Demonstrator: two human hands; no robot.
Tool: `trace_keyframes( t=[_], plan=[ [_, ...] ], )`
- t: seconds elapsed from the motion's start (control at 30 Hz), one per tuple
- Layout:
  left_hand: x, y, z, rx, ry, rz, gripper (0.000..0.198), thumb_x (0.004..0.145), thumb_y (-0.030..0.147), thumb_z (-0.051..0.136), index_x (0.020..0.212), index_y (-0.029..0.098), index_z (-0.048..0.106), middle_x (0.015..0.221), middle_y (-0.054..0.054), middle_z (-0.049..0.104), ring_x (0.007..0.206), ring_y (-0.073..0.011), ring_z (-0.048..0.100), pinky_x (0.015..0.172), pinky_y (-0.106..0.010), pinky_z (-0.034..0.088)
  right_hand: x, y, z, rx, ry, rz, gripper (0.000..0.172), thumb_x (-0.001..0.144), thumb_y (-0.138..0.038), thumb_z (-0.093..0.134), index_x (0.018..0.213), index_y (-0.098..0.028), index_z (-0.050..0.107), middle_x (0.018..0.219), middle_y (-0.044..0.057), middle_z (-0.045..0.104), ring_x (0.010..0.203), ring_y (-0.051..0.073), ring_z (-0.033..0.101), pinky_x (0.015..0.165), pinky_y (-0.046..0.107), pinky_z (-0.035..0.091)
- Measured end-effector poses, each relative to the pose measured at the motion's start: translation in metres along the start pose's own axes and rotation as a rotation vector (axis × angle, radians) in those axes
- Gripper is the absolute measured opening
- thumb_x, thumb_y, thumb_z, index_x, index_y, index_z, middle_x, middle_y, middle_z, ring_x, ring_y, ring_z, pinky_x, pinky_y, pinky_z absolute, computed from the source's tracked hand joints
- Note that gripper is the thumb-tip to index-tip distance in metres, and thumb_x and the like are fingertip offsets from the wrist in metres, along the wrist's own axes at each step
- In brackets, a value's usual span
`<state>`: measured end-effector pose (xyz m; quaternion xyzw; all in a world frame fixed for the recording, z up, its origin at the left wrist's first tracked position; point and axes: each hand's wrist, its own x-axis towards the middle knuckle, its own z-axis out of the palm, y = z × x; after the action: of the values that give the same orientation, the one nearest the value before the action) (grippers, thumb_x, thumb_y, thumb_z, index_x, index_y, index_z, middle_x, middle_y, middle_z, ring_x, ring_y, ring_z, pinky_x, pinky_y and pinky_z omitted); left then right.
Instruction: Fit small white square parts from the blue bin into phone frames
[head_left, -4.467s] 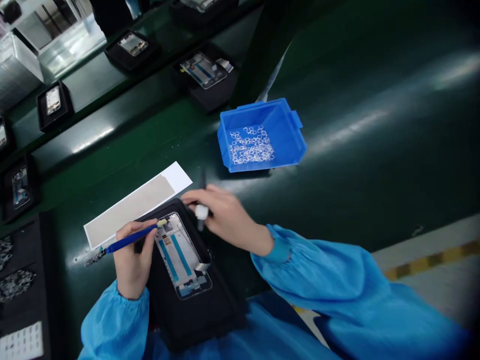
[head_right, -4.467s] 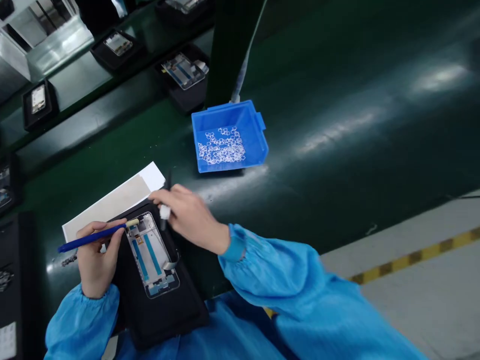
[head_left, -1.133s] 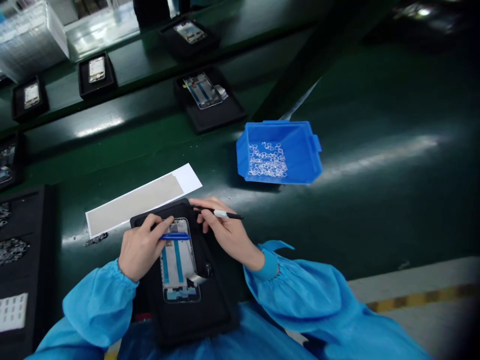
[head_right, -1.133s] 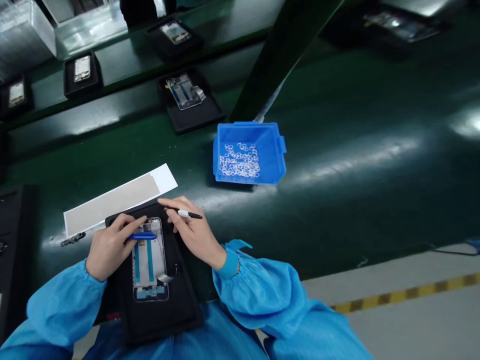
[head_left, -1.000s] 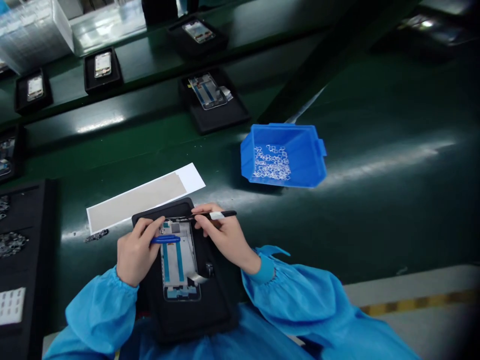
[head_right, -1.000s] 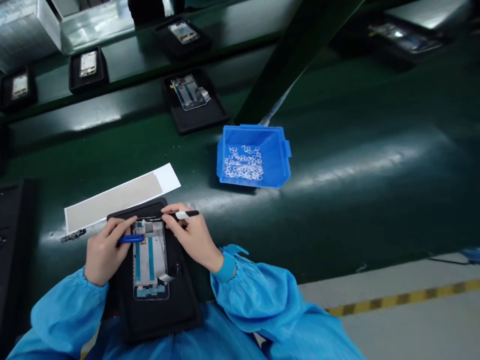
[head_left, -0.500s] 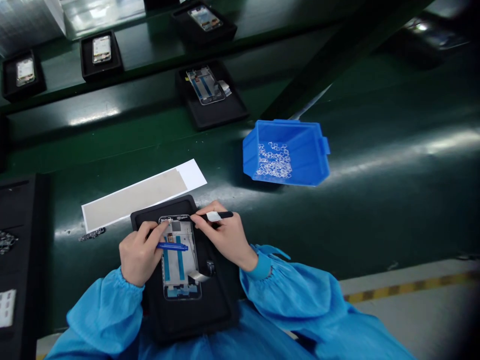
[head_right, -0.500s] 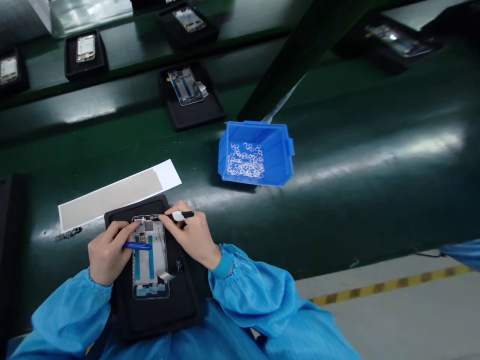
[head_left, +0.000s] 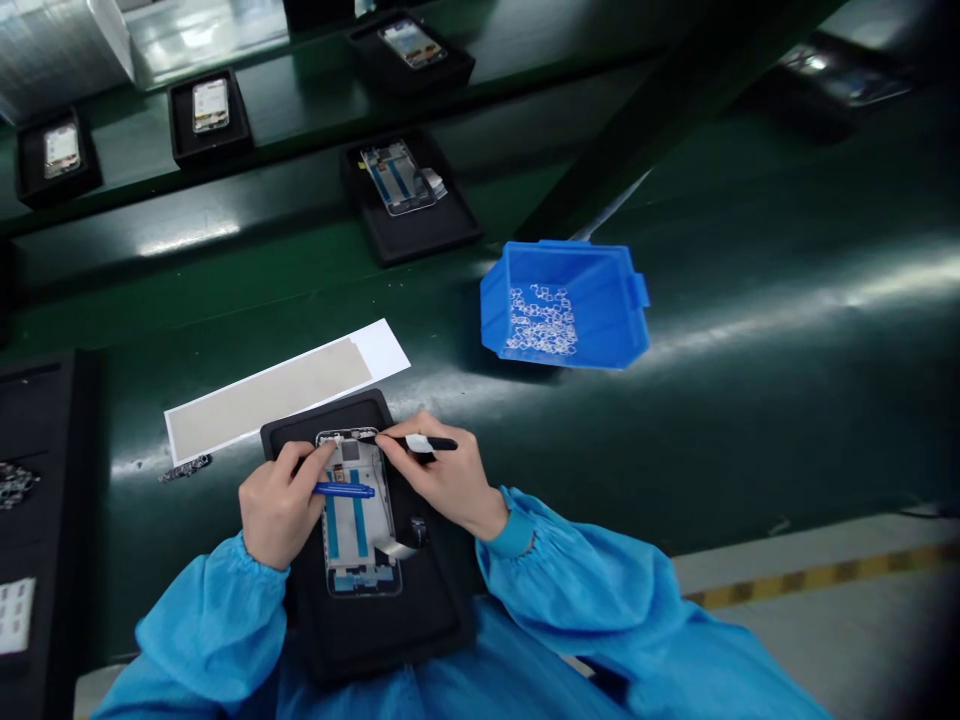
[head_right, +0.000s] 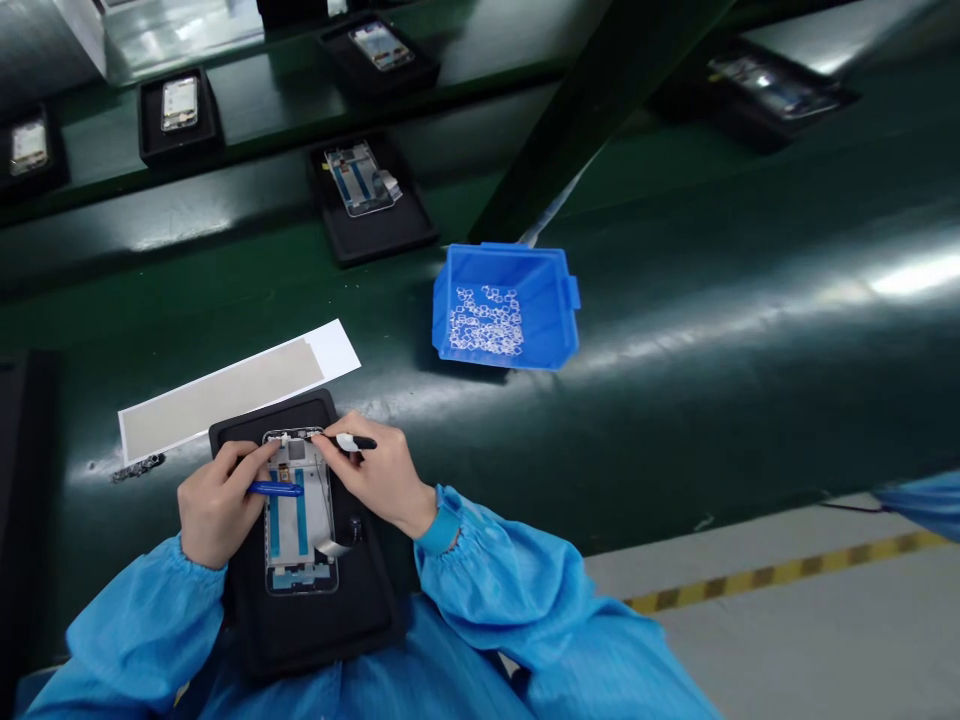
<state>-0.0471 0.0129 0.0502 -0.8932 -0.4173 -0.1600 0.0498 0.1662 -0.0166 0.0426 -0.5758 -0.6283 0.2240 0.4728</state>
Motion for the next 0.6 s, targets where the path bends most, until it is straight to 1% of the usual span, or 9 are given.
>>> trace_keyframes(
  t=[0.13,0.2,0.27,0.33,0.37,0.43,0.47,0.53,0.6],
  plan=[
    [-0.001,0.0,-0.007,-0.057,0.002,-0.015,0.032,0.092,0.011,0.051,0.116,0.023,0.068,0.096,-0.002,0.071,0.065,-0.0129,0.064,0.06,-0.026,0.047,-0.001,0.001,0.0,0.037,0.01,-0.027,0.022,0.098,-0.031,0.058,0.079,-0.021,0.064,0.067,0.001,0.064,0.056,0.016,0.061,0.053,0.027,0.048],
    [-0.01,-0.003,-0.018,-0.124,0.029,-0.068,0.033,0.094,0.013,0.05,0.122,0.023,0.064,0.101,-0.004,0.071,0.074,-0.0134,0.067,0.068,-0.024,0.051,0.0,0.003,-0.002,0.108,0.07,0.031,0.024,0.097,-0.036,0.059,0.079,-0.021,0.063,0.068,0.001,0.064,0.058,0.017,0.062,0.055,0.028,0.049],
    [-0.026,-0.007,-0.03,-0.163,0.021,-0.182,0.034,0.096,0.02,0.052,0.129,0.025,0.058,0.1,-0.004,0.07,0.077,-0.0135,0.069,0.069,-0.022,0.053,0.001,0.005,-0.004,0.201,0.184,0.147,0.027,0.097,-0.042,0.059,0.08,-0.021,0.06,0.071,0.001,0.063,0.061,0.018,0.063,0.059,0.029,0.051],
    [-0.05,-0.008,-0.039,-0.161,-0.066,-0.307,0.039,0.097,0.032,0.053,0.136,0.025,0.052,0.096,-0.003,0.067,0.066,-0.0122,0.067,0.058,-0.022,0.053,0.003,0.006,-0.003,0.274,0.292,0.244,0.029,0.098,-0.047,0.055,0.085,-0.022,0.06,0.075,0.001,0.063,0.065,0.018,0.064,0.063,0.031,0.054],
    [-0.063,-0.006,-0.041,-0.163,-0.128,-0.354,0.043,0.097,0.037,0.052,0.139,0.025,0.05,0.096,-0.003,0.066,0.06,-0.0119,0.065,0.052,-0.022,0.052,0.003,0.006,-0.002,0.296,0.317,0.266,0.029,0.099,-0.048,0.052,0.089,-0.022,0.061,0.078,0.002,0.064,0.068,0.018,0.065,0.066,0.031,0.055],
    [-0.088,0.004,-0.042,-0.208,-0.244,-0.417,0.051,0.096,0.044,0.052,0.143,0.025,0.046,0.102,-0.006,0.065,0.058,-0.0139,0.065,0.047,-0.024,0.053,0.002,0.004,0.005,0.319,0.301,0.268,0.031,0.102,-0.048,0.046,0.1,-0.023,0.064,0.086,0.003,0.066,0.075,0.018,0.064,0.073,0.033,0.056],
    [-0.099,0.011,-0.041,-0.26,-0.288,-0.448,0.055,0.095,0.044,0.052,0.146,0.026,0.042,0.108,-0.008,0.065,0.064,-0.0163,0.068,0.05,-0.026,0.055,0.0,0.002,0.009,0.325,0.276,0.257,0.033,0.103,-0.047,0.043,0.105,-0.023,0.065,0.09,0.004,0.066,0.077,0.018,0.064,0.074,0.033,0.056],
    [-0.114,0.026,-0.04,-0.426,-0.344,-0.518,0.062,0.096,0.041,0.049,0.153,0.028,0.03,0.122,-0.012,0.064,0.084,-0.0217,0.073,0.061,-0.028,0.061,-0.005,-0.001,0.018,0.33,0.243,0.234,0.035,0.104,-0.046,0.04,0.11,-0.023,0.067,0.095,0.005,0.066,0.077,0.018,0.062,0.075,0.033,0.055],
    [-0.117,0.034,-0.041,-0.625,-0.343,-0.614,0.067,0.098,0.037,0.044,0.158,0.03,0.016,0.129,-0.011,0.064,0.098,-0.023,0.073,0.074,-0.03,0.062,-0.009,-0.003,0.023,0.341,0.257,0.217,0.035,0.105,-0.044,0.039,0.112,-0.023,0.066,0.093,0.005,0.065,0.075,0.018,0.062,0.073,0.033,0.055]
  ],
)
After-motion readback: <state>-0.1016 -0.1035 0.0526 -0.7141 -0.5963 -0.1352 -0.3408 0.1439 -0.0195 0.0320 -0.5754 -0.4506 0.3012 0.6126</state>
